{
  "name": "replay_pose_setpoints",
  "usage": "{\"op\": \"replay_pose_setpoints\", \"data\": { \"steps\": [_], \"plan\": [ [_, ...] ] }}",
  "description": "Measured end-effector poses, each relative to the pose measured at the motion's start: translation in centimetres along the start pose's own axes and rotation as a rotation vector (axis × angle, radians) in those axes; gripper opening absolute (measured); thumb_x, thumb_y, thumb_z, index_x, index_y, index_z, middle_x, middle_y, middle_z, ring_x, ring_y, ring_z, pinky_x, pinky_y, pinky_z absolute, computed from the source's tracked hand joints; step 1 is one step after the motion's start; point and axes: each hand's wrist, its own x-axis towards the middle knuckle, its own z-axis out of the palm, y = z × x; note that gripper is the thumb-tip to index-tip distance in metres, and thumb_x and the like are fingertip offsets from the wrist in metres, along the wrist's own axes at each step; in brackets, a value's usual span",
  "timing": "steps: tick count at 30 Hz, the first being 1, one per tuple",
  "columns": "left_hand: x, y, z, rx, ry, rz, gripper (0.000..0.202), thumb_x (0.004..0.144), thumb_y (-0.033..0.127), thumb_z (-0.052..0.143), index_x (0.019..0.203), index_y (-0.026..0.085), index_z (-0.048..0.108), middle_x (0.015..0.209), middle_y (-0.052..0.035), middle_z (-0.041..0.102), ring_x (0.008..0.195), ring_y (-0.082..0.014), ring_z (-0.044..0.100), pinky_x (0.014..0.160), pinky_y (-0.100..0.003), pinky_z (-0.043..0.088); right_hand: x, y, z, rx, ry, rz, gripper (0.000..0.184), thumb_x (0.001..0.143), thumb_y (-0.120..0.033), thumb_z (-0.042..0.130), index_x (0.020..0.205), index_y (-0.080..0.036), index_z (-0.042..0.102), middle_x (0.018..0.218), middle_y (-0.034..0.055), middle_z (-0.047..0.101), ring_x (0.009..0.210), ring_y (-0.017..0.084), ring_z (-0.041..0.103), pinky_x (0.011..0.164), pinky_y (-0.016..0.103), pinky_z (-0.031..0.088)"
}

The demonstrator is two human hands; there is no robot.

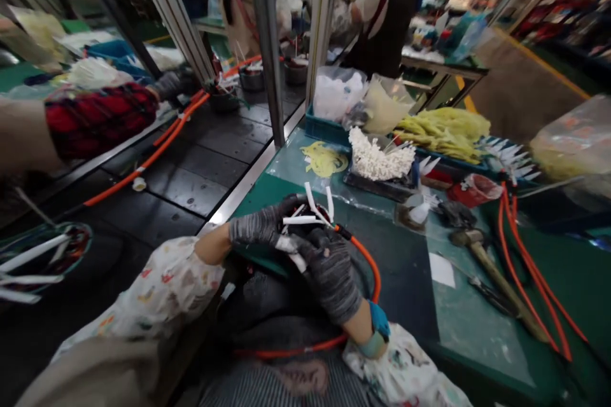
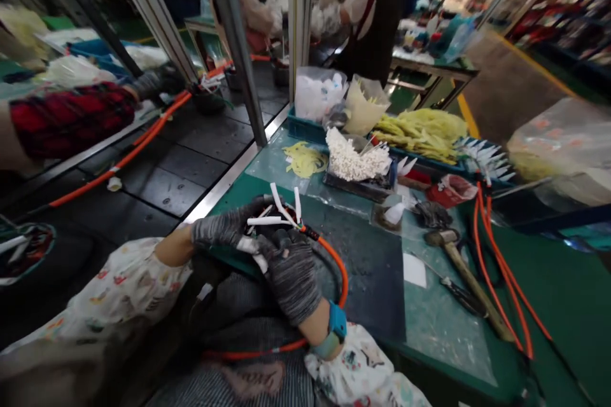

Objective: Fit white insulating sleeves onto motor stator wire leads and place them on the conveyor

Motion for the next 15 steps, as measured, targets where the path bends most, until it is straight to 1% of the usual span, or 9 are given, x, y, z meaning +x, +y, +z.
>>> {"op": "replay_pose_setpoints", "data": {
  "steps": [2,4,6,8,9,12,15],
  "plan": [
    [-1.2,0.3,0.6,0.192,0.020,0.099,0.101,0.089,0.039,0.096,0.175,0.034,0.044,0.175,-0.0172,0.051,0.163,-0.0382,0.052,0.136,-0.057,0.045,-1.6,-0.6,-0.6,0.024,0.020,0.000,0.022,0.108,-0.028,0.071,0.124,-0.028,0.086,0.107,0.0094,0.080,0.102,0.026,0.071,0.092,0.041,0.065],
    [-2.2,0.5,1.1,0.342,0.027,0.158,0.108,0.087,0.039,0.098,0.178,0.037,0.040,0.181,-0.0152,0.042,0.173,-0.0402,0.035,0.143,-0.059,0.034,-2.8,-0.9,-1.3,0.040,0.020,-0.007,0.025,0.107,-0.023,0.071,0.125,-0.029,0.086,0.108,0.0088,0.080,0.105,0.025,0.070,0.093,0.039,0.064],
    [-3.1,0.7,1.7,0.426,0.036,0.189,0.113,0.089,0.038,0.097,0.181,0.041,0.031,0.186,-0.0144,0.034,0.177,-0.0406,0.026,0.144,-0.060,0.032,-3.5,-1.1,-1.9,0.051,0.016,-0.026,0.026,0.106,-0.021,0.070,0.125,-0.030,0.085,0.108,0.0079,0.080,0.107,0.025,0.069,0.094,0.039,0.064],
    [-3.8,1.0,2.6,0.487,0.071,0.205,0.115,0.092,0.034,0.095,0.183,0.043,0.025,0.189,-0.0150,0.028,0.178,-0.0404,0.023,0.143,-0.060,0.034,-3.9,-1.2,-2.3,0.091,0.001,-0.051,0.029,0.105,-0.019,0.070,0.126,-0.030,0.085,0.110,0.0078,0.080,0.110,0.026,0.069,0.097,0.041,0.064],
    [-4.1,1.2,3.0,0.520,0.096,0.203,0.115,0.093,0.032,0.094,0.183,0.043,0.024,0.189,-0.0158,0.027,0.178,-0.0407,0.023,0.142,-0.061,0.037,-4.0,-1.2,-2.4,0.114,-0.016,-0.061,0.030,0.104,-0.017,0.070,0.127,-0.030,0.085,0.111,0.0078,0.080,0.111,0.026,0.069,0.097,0.042,0.064],
    [-4.7,1.7,4.2,0.607,0.166,0.172,0.117,0.089,0.030,0.097,0.183,0.040,0.027,0.188,-0.0176,0.031,0.176,-0.0423,0.029,0.138,-0.062,0.044,-3.9,-1.4,-2.7,0.144,-0.051,-0.071,0.030,0.103,-0.016,0.071,0.125,-0.031,0.086,0.112,0.0078,0.081,0.110,0.026,0.069,0.094,0.041,0.064],
    [-5.0,2.0,4.8,0.655,0.202,0.164,0.118,0.089,0.030,0.096,0.183,0.040,0.025,0.187,-0.0178,0.033,0.175,-0.0431,0.032,0.136,-0.064,0.046,-3.7,-1.8,-2.7,0.143,0.002,-0.070,0.028,0.105,-0.014,0.069,0.120,-0.028,0.087,0.108,0.0081,0.081,0.108,0.026,0.070,0.093,0.039,0.064]
  ]
}}
